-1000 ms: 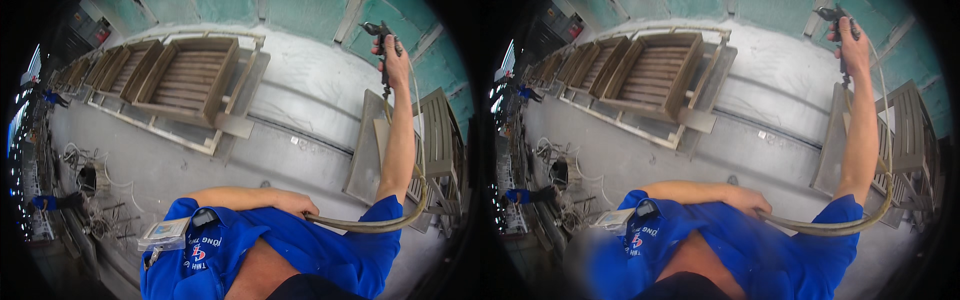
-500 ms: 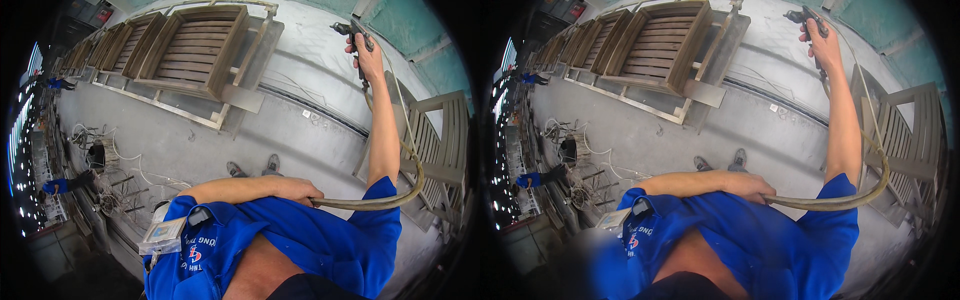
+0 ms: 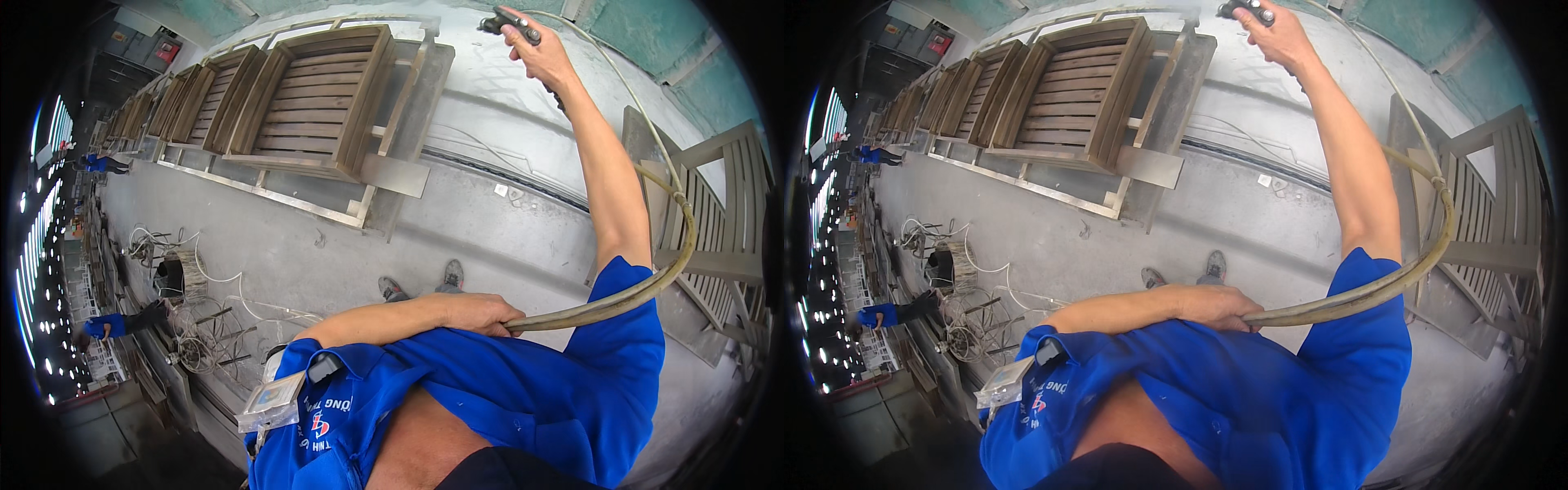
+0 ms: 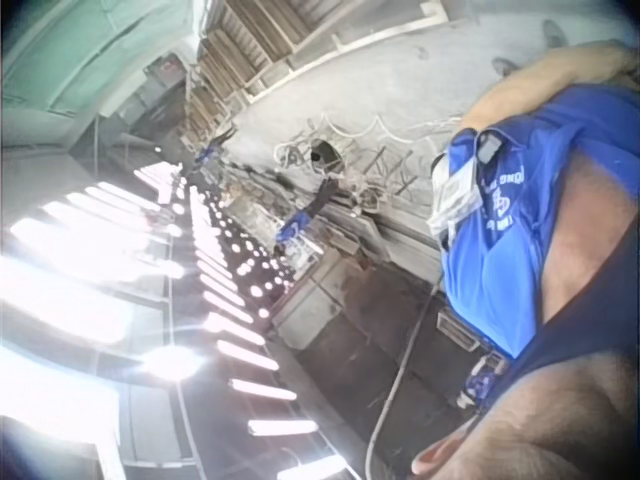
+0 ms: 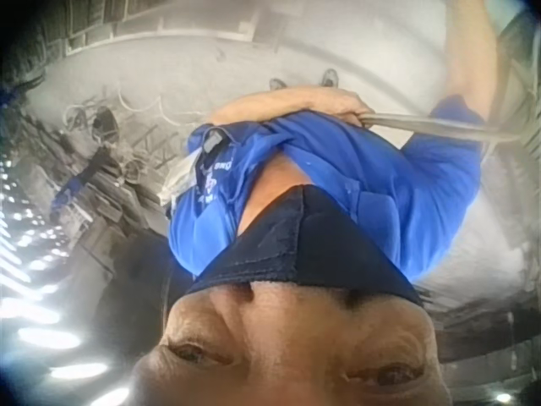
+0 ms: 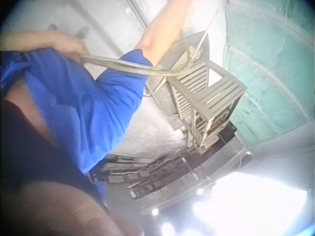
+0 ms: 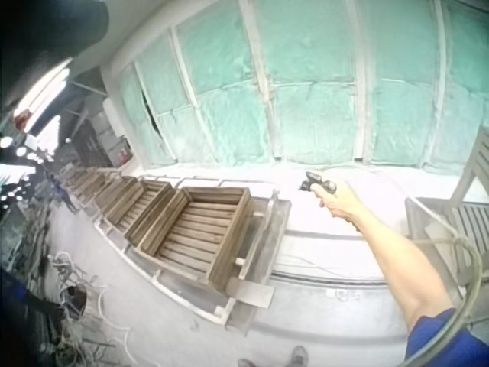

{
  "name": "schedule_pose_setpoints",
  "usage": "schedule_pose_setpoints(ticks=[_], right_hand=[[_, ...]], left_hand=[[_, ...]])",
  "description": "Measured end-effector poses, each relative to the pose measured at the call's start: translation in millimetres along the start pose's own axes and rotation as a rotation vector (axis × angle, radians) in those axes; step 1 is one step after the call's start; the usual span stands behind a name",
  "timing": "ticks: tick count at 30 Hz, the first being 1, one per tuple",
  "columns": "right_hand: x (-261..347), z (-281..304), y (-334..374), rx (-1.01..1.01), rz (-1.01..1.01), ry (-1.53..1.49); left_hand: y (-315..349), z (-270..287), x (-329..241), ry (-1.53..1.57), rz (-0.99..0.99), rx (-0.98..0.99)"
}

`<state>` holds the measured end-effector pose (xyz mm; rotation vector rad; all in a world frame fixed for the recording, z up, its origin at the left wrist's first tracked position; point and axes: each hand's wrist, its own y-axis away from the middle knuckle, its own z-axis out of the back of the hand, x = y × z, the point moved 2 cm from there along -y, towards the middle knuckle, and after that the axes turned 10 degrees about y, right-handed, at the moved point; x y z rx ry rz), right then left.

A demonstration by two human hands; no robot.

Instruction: The person uses a spray gun connected to a hose to apply a coating to wooden furniture frames. They move around the frames, spraying different sections and sides of the wood.

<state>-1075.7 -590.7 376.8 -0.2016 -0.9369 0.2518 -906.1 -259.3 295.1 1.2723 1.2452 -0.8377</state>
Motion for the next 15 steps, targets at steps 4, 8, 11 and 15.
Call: schedule_pose_setpoints(ticks=[4,8,11,15], right_hand=[[12,-3,50,0.212,0.003,-0.103],[29,-5,114,0.444,0.162,-0.103],[29,-11,126,0.554,0.179,-0.121],[7,-21,71,0.304,0.016,0.052]], left_hand=[[5,2,5,0.004,-0.01,-0.032],[10,7,12,0.018,-0.051,-0.031],[15,13,14,-0.062,-0.025,-0.011],[28,15,11,-0.072,-0.015,-0.047]])
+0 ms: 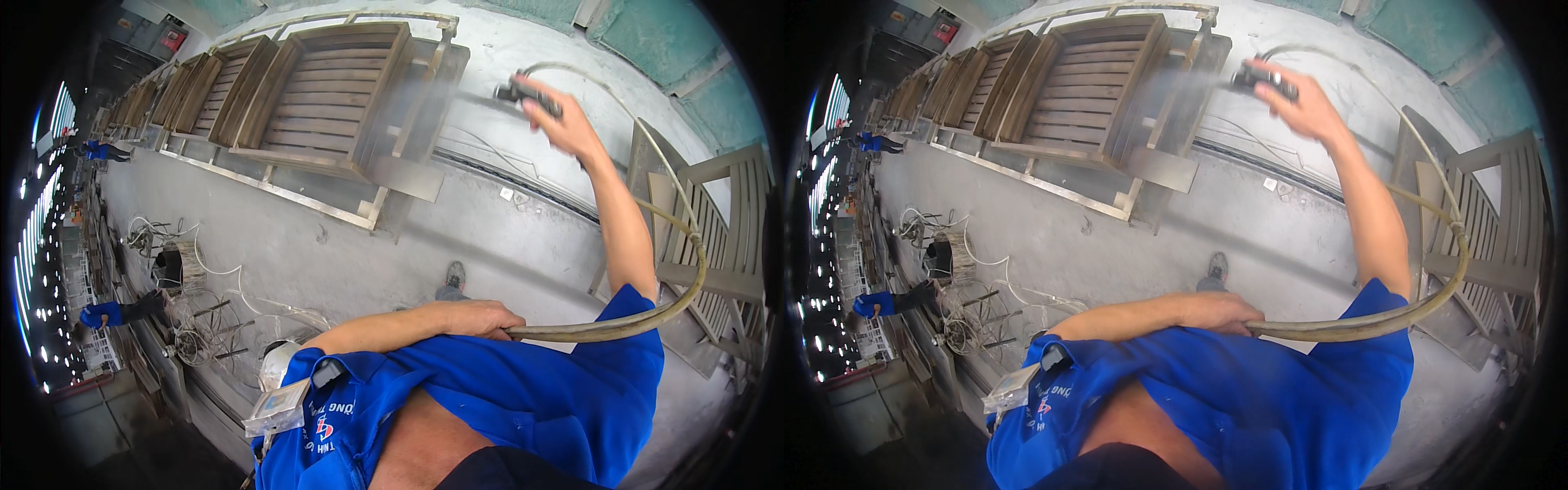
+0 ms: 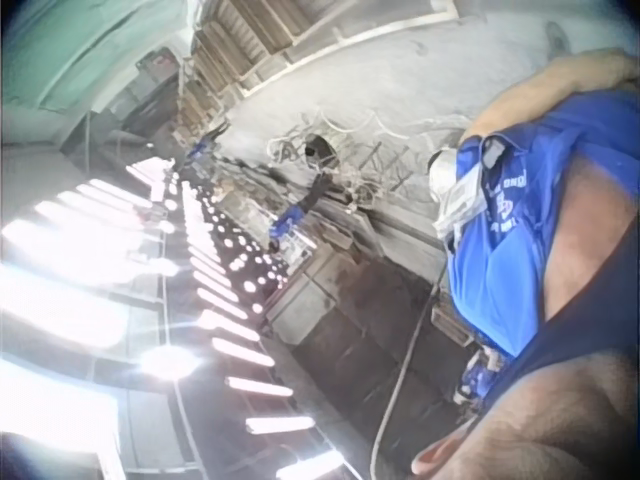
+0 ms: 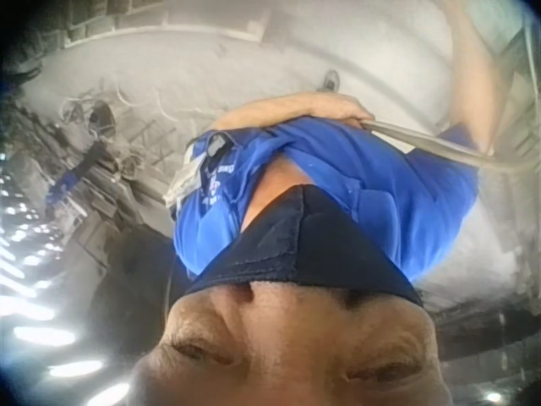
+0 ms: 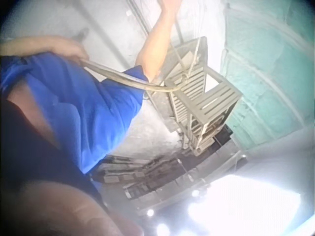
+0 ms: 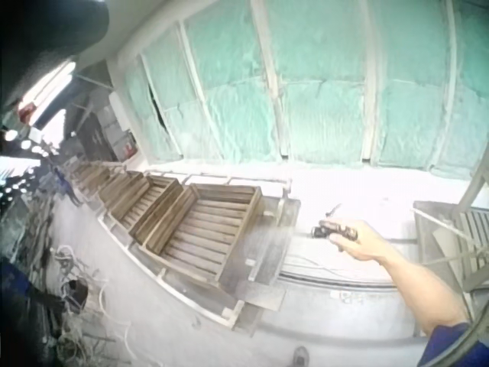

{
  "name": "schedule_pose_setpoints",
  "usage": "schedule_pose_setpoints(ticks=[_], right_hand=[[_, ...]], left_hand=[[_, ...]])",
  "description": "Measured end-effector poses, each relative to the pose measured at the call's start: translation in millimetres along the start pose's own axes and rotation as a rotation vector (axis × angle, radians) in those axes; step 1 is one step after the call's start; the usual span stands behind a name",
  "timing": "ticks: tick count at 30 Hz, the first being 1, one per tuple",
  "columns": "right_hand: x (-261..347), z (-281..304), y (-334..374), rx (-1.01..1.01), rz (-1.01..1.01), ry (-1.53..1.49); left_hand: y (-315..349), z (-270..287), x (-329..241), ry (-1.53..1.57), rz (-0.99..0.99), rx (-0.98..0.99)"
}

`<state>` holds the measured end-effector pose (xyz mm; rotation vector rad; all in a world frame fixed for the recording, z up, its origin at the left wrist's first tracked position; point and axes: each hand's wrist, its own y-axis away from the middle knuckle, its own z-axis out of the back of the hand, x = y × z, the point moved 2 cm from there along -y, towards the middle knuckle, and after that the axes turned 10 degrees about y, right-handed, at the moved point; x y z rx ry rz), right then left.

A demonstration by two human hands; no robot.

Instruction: The person uses a spray gun connected to a hose to apply a coating to wooden furniture frames. They move around the frames, spraying different sections and sides of the wood.

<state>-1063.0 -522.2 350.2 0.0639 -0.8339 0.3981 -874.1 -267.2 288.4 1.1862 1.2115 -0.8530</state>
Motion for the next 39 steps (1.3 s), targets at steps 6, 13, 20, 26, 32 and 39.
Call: schedule_pose_setpoints(ticks=[6,13,20,26,32,39], right_hand=[[-21,10,-50,-0.171,-0.098,-0.066],[36,-19,45,0.205,-0.032,-0.096],[89,-77,-40,-0.108,0.0,-0.376],[148,-185,-168,-0.108,0.073,-0.385],[206,-282,-220,0.21,0.323,-0.293],[211,-288,-333,-0.179,0.218,0.01]], left_hand=[[26,0,-1,0.12,0.02,-0.03],[40,0,9,0.09,-0.064,0.008],[79,17,10,0.076,-0.142,-0.045],[158,55,18,0.118,-0.053,-0.141],[258,92,38,0.097,-0.112,-0.362],[301,124,52,0.066,-0.141,-0.375]])
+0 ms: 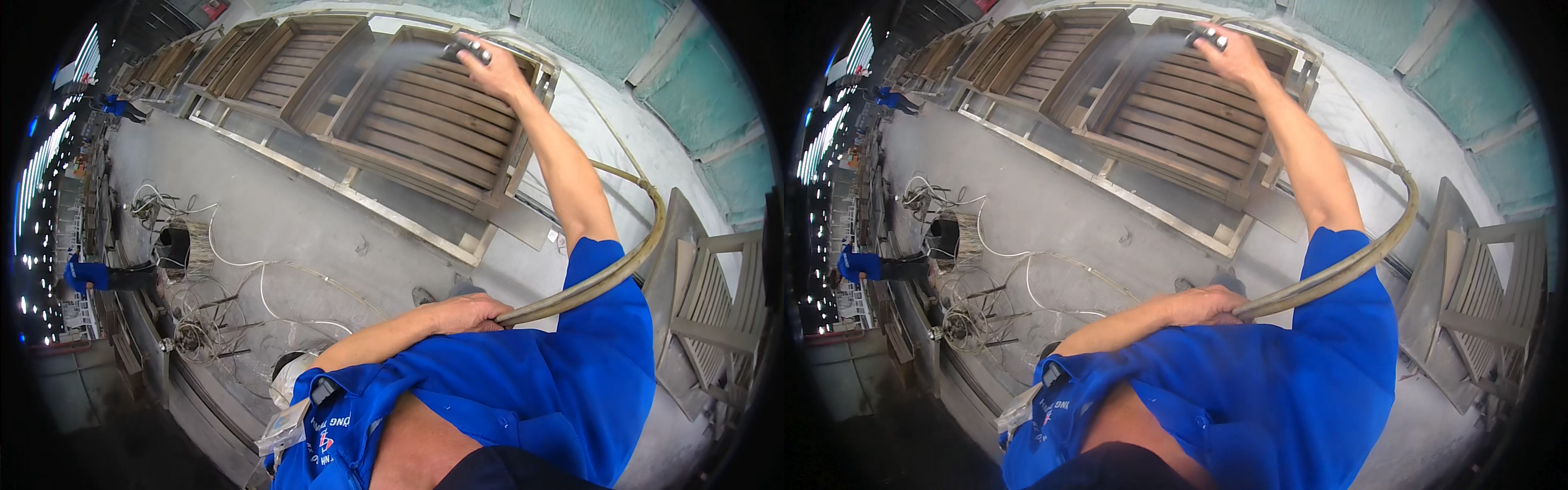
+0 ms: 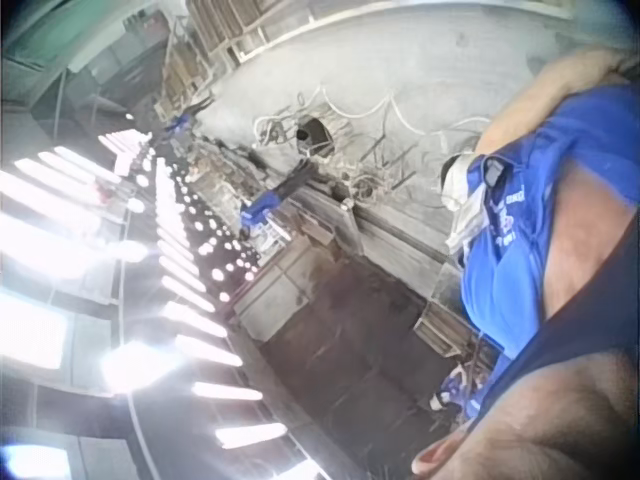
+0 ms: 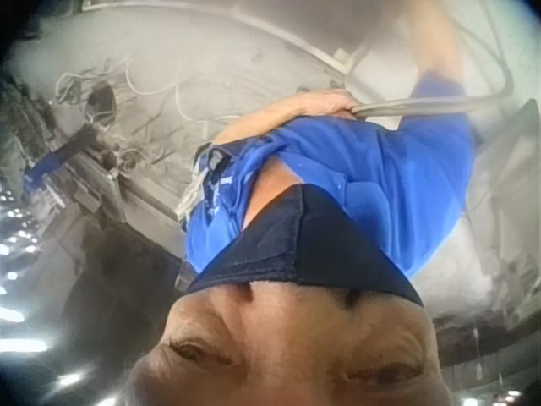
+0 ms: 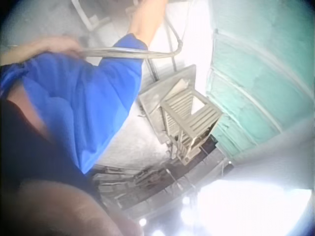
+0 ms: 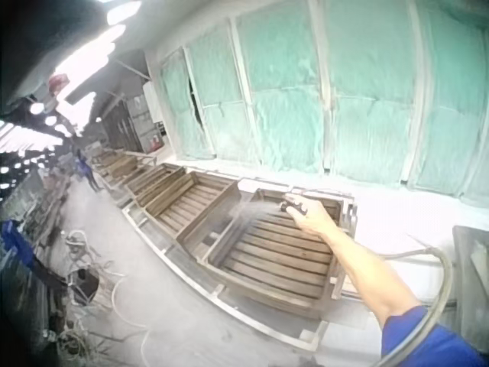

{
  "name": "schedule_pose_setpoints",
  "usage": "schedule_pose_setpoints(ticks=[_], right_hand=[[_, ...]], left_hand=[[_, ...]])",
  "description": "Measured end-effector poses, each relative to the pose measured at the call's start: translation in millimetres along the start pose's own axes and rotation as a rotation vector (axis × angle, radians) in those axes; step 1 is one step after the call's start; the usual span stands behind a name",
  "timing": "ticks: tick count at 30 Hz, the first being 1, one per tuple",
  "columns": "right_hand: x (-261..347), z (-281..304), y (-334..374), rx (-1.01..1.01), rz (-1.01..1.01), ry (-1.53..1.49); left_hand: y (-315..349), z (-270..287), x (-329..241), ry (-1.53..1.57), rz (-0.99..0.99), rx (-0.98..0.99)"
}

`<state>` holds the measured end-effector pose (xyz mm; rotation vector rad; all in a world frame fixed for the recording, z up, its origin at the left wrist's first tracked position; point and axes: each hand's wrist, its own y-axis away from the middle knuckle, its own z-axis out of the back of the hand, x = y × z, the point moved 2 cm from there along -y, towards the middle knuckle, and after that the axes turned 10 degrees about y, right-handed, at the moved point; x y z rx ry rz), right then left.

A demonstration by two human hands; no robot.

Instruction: The person uses a spray gun connected to a hose to apply a coating to wooden furniture frames. They move around the frames, spraying different sections and sides of the wood.

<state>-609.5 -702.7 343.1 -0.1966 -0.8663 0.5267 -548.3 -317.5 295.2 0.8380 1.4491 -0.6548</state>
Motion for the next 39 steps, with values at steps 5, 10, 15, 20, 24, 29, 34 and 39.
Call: schedule_pose_setpoints(ticks=[5,10,15,20,24,29,34,39], right_hand=[[-1,49,-22,0.104,-0.14,0.139],[37,65,64,0.407,-0.086,-0.127],[50,43,83,0.384,-0.227,-0.176],[29,30,47,-0.093,-0.372,-0.256],[25,-11,30,-0.134,-0.398,-0.282],[43,-39,3,-0.393,-0.485,0.1],[64,-9,49,-0.621,-0.676,0.359],[115,-47,29,-0.518,-0.748,0.354]], left_hand=[[-14,23,0,0.028,-0.032,-0.003],[-38,37,1,-0.036,-0.03,0.054],[-40,46,1,-0.046,-0.066,0.102],[-18,70,3,-0.107,-0.05,0.122],[6,98,5,-0.065,-0.051,0.236],[73,150,9,-0.131,-0.129,0.299],[164,217,12,-0.115,-0.135,0.411],[214,253,7,-0.085,-0.173,0.521]])
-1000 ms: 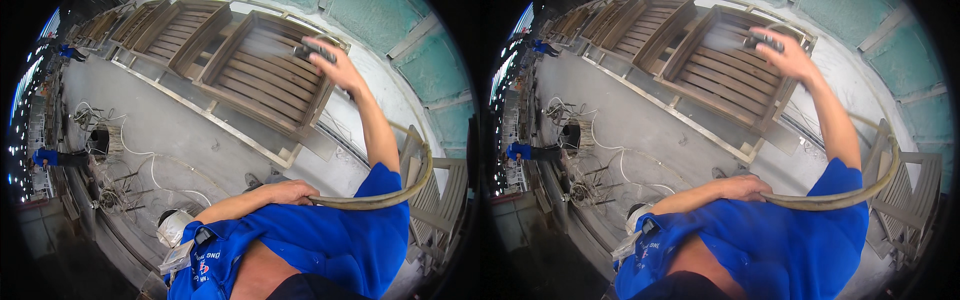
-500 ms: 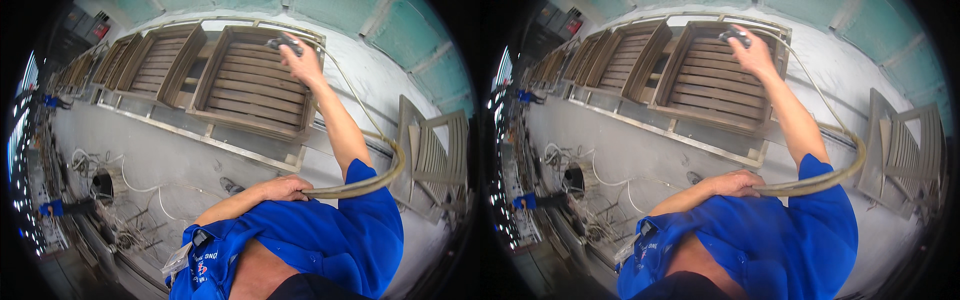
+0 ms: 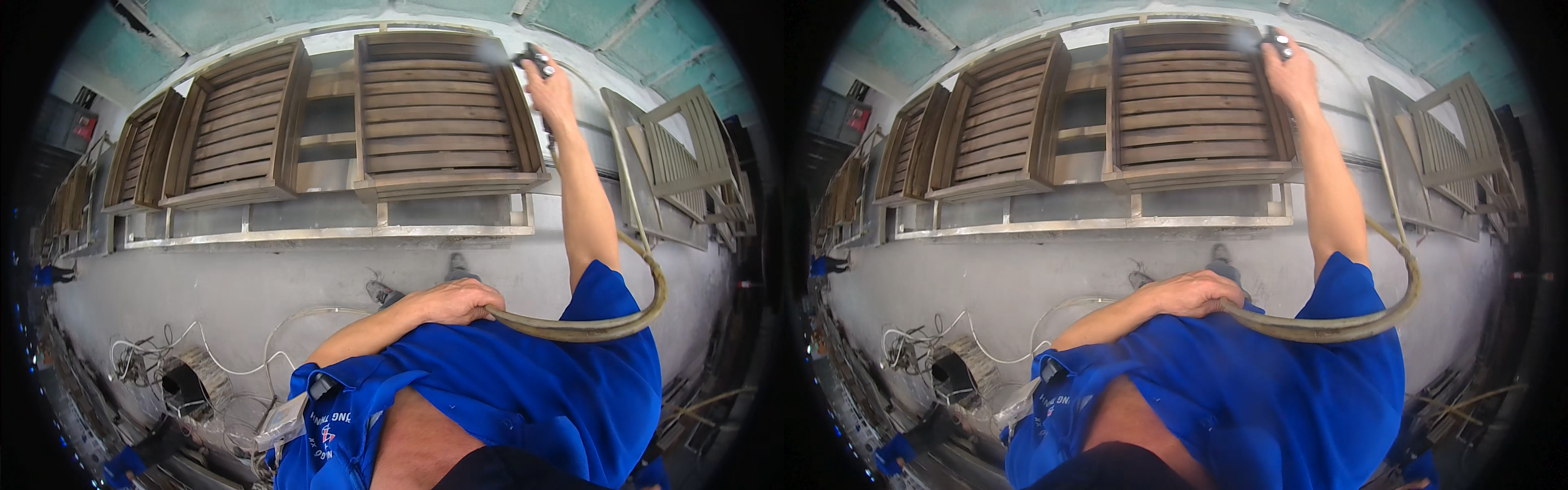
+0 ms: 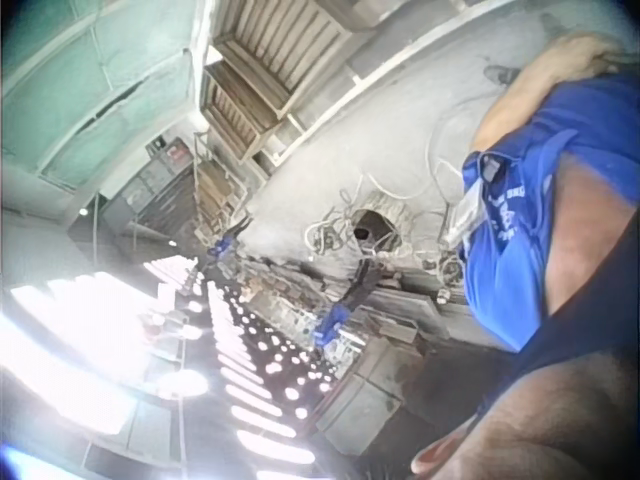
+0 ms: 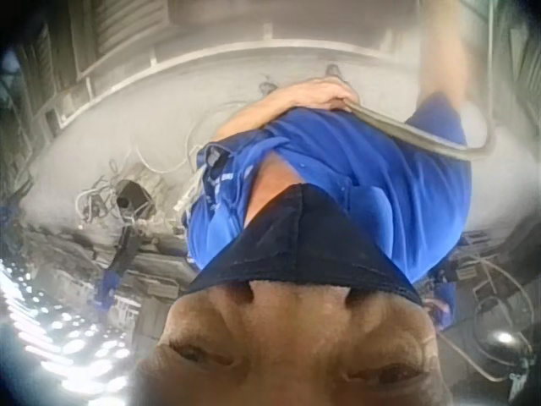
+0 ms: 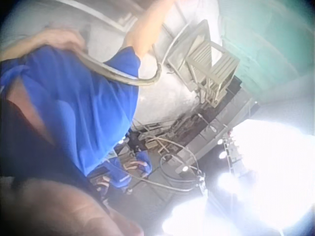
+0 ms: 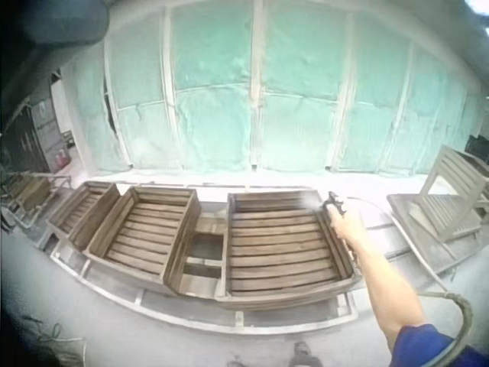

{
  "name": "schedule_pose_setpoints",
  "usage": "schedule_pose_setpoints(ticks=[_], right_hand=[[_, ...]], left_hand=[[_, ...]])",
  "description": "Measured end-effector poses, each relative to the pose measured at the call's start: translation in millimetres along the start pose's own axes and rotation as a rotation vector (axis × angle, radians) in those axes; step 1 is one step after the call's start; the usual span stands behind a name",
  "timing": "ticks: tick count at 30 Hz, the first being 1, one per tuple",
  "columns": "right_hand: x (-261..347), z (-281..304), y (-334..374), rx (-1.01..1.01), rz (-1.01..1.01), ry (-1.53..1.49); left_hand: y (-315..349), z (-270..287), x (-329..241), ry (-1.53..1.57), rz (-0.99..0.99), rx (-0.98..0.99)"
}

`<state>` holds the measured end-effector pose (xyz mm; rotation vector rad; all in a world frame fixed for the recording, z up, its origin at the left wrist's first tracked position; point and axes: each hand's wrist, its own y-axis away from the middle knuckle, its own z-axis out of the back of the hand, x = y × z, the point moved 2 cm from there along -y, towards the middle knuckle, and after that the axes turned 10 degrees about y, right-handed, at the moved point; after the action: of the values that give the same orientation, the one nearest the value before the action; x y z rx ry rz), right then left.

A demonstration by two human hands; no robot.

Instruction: The person uses a spray gun connected to a hose to apply a coating to wooden furniture frames. They move around the frames, spraying different sections and sides of the wood.

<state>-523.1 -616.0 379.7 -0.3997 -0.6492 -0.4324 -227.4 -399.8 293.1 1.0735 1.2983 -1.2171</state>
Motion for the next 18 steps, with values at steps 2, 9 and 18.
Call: schedule_pose_setpoints(ticks=[2,9,18], right_hand=[[33,-22,18,0.132,-0.038,-0.155],[53,-26,50,0.207,-0.07,-0.218],[66,23,87,0.289,-0.127,-0.185]], left_hand=[[13,3,-2,-0.004,0.016,0.003],[39,18,1,0.013,-0.074,-0.057],[20,27,-9,0.027,-0.055,0.099]])
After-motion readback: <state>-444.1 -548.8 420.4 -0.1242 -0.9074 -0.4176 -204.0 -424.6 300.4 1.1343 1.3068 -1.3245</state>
